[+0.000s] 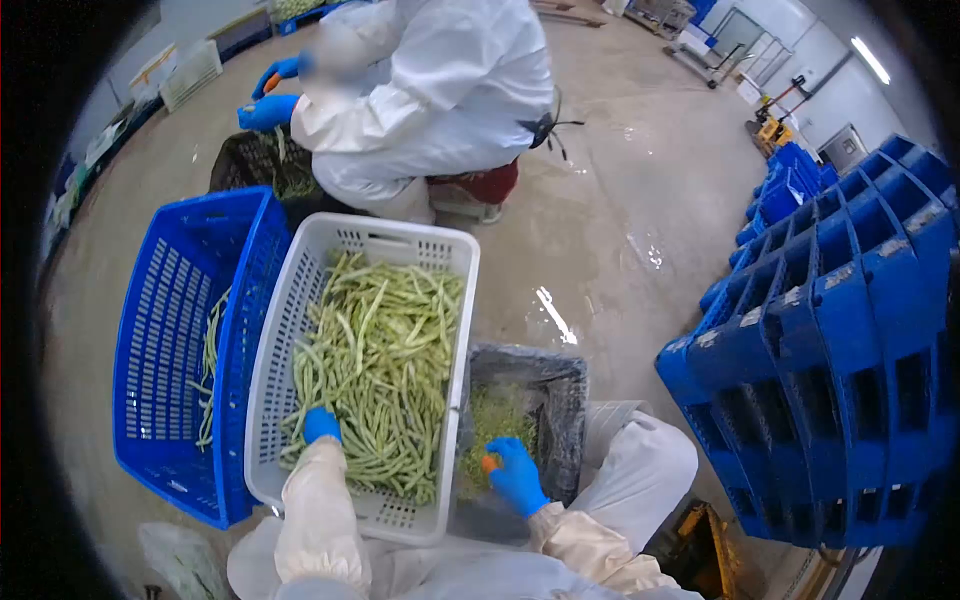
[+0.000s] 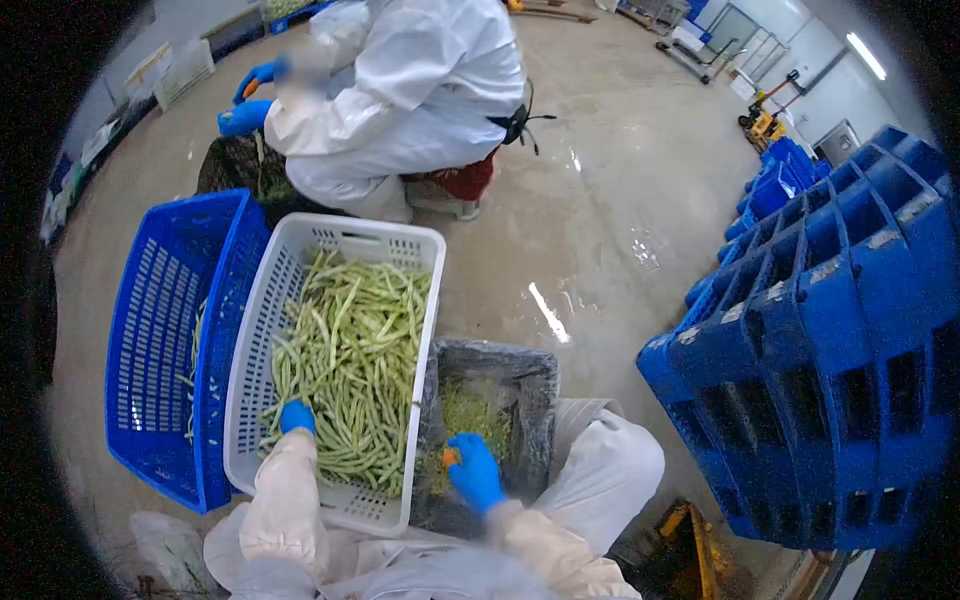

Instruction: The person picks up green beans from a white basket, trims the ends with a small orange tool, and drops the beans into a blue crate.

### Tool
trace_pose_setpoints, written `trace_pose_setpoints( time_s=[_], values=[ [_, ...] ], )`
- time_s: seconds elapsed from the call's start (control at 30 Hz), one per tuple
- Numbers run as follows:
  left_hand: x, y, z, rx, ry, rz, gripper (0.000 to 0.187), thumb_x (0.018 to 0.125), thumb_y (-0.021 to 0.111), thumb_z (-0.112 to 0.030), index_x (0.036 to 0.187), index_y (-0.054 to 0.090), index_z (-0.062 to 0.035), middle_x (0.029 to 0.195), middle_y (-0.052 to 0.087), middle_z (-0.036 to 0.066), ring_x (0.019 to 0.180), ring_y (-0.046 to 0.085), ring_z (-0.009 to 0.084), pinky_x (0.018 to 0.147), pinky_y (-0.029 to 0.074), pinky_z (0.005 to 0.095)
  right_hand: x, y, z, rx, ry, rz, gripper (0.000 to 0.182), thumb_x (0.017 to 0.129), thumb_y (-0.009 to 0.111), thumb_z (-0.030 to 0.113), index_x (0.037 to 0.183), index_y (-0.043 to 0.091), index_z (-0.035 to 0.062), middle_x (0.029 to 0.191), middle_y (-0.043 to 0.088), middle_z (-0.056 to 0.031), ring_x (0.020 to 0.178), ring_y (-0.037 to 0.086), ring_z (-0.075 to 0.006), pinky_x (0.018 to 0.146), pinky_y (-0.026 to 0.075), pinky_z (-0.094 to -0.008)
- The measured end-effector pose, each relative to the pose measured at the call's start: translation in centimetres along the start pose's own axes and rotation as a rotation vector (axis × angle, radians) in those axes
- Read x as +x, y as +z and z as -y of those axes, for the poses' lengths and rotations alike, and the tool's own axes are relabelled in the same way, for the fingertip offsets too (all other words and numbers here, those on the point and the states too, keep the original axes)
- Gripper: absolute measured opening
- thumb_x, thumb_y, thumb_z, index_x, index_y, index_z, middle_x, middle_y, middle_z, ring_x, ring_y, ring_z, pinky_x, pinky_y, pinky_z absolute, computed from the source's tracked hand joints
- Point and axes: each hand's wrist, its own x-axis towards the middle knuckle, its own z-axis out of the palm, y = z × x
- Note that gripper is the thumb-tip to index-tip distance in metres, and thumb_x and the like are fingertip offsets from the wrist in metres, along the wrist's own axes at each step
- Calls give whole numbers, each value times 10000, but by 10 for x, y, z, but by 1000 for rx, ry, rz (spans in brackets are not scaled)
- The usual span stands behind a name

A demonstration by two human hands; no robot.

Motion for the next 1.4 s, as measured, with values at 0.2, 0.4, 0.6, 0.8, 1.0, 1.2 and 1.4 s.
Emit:
trace_pose_setpoints(
  time_s=[0.2,0.4,0.6,0.8,1.0,1.2,1.4],
  values=[
    [-48,-114,-75,-520,81,-371,218,874,494,-142,1026,554,3,931,602,191,803,570,343,734,450,362,-1,-7,10,76,67,18,155,737,602,75,890,576,69,897,567,-128,872,558,-320,750,453,-356],
    [-130,-220,-175,-699,850,-283,163,779,507,-11,912,590,-53,825,573,136,736,541,305,665,437,347,-4,-17,31,414,116,-7,240,810,598,123,1040,584,56,963,610,-85,876,588,-193,756,456,-316],
    [-229,-251,-222,-164,1295,-173,246,675,577,-41,913,601,-101,752,527,102,725,529,306,599,402,399,-14,-32,34,427,-51,256,245,860,540,170,1065,574,40,927,628,-145,815,604,-253,743,468,-351],
    [-253,-254,-221,-126,1262,-221,364,608,578,-3,958,587,-102,833,538,104,776,515,303,643,396,401,-23,-42,32,601,-49,336,210,862,500,137,1025,586,35,849,629,-144,773,607,-237,711,470,-352],
    [-266,-266,-218,-61,1287,-254,347,620,579,-4,952,585,-104,830,539,112,765,518,309,634,399,405,-27,-43,32,666,-78,391,192,876,495,144,981,586,11,758,615,-100,695,587,-157,658,472,-311],
    [-272,-253,-222,-354,1164,-270,266,697,575,9,941,597,-95,818,548,102,772,542,271,630,424,352,-25,-47,39,1044,49,380,183,865,507,129,933,604,-10,720,583,-57,632,541,-127,609,462,-275],
    [-255,-266,-224,-1303,695,126,107,851,527,-65,950,569,-74,811,533,36,769,546,172,674,453,307,-19,-55,36,1309,237,271,217,842,554,172,940,602,-16,701,576,-69,651,537,-130,630,465,-283]
  ],
)
